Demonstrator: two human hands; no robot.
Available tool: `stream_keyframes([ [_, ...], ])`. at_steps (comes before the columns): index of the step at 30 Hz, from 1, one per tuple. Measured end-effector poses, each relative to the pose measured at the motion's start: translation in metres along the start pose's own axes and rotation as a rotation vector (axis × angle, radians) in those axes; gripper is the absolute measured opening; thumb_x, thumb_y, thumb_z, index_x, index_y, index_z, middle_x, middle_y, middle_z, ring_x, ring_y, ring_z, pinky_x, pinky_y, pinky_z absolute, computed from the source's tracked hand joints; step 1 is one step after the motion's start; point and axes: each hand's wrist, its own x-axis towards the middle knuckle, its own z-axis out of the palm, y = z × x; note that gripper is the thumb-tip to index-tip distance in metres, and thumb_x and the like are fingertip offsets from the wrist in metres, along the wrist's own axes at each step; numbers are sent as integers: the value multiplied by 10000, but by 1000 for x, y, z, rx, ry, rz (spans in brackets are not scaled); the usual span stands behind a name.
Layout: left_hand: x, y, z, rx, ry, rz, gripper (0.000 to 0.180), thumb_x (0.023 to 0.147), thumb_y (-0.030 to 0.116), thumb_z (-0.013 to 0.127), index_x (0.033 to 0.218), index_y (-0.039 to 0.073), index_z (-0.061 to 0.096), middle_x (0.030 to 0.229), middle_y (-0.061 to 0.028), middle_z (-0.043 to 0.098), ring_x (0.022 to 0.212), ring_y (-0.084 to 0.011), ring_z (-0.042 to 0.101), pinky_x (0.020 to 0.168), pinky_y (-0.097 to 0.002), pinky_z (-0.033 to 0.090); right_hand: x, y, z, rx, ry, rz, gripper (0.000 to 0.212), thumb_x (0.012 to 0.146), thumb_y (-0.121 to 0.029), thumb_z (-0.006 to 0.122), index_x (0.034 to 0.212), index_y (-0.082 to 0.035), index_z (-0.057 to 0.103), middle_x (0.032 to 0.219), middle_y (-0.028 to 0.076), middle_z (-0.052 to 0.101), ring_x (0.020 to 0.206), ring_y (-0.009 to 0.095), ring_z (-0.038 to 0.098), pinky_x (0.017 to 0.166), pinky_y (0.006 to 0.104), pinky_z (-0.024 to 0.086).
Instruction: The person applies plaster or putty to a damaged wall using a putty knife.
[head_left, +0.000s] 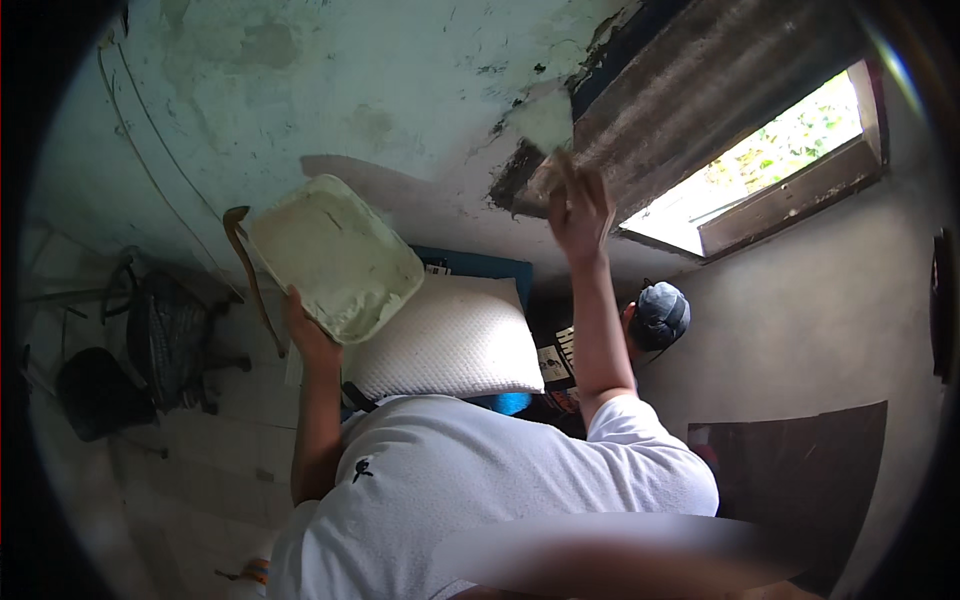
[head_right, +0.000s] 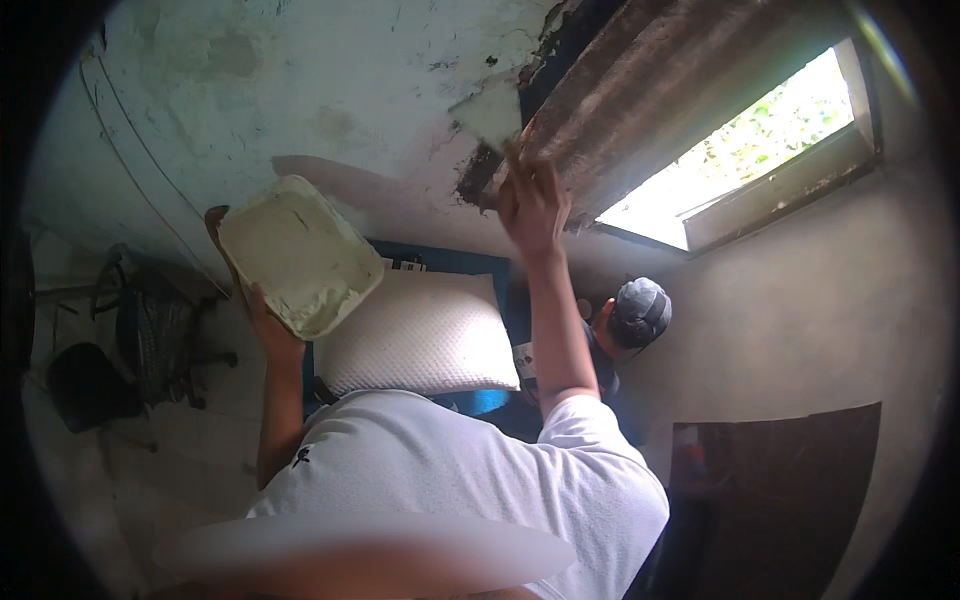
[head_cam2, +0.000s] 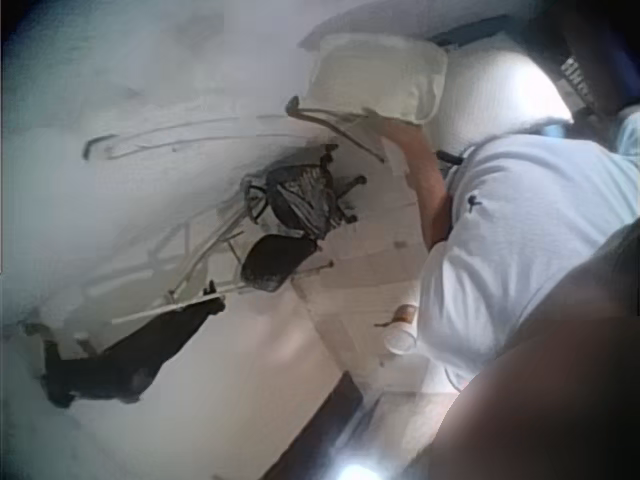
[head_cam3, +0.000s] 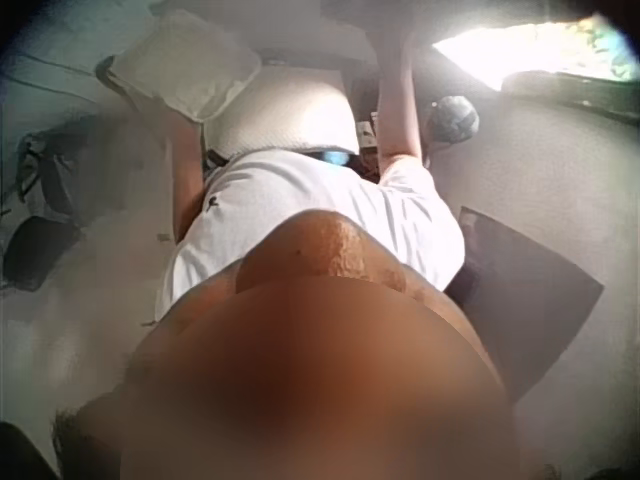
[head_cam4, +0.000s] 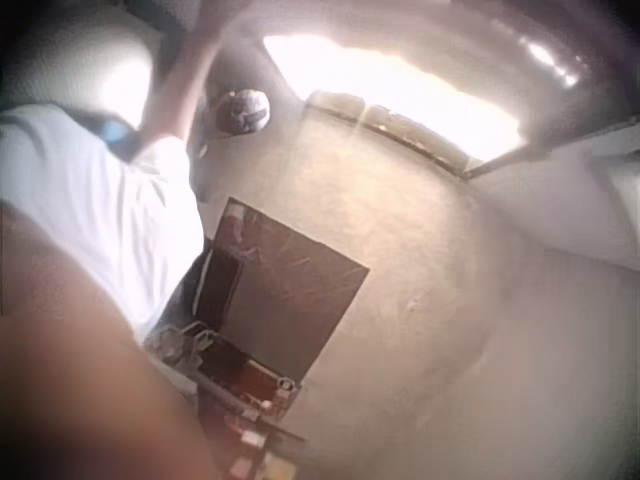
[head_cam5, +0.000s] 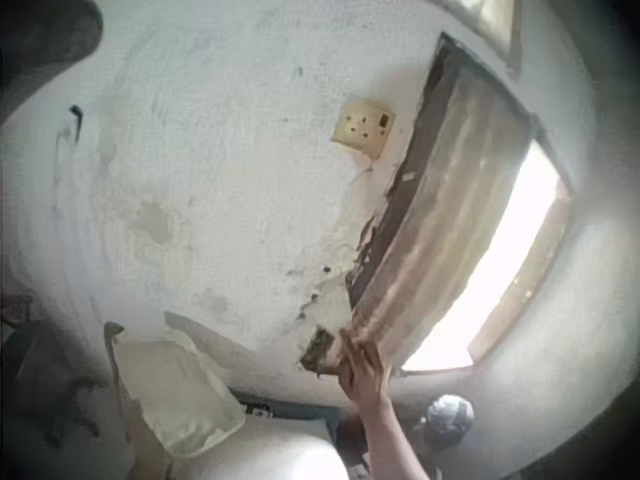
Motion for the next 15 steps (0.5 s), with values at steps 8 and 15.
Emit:
stream_keyframes([
  [8,-3,-25,4,49,23,-111,505,992,329,473,1367,9,362,1305,-166,480,1204,-309,535,987,-454,476,70,41,46,-228,54,-21,487,864,-70,549,1343,-160,551,948,87,540,750,265,608,620,377,555],
  [15,-6,-24,11,126,-2,-43,505,992,341,475,1345,-2,361,1279,-170,486,1192,-302,541,978,-443,480,43,41,79,-231,-24,38,577,848,-93,575,1411,-147,462,952,117,518,730,304,601,584,424,545],
])
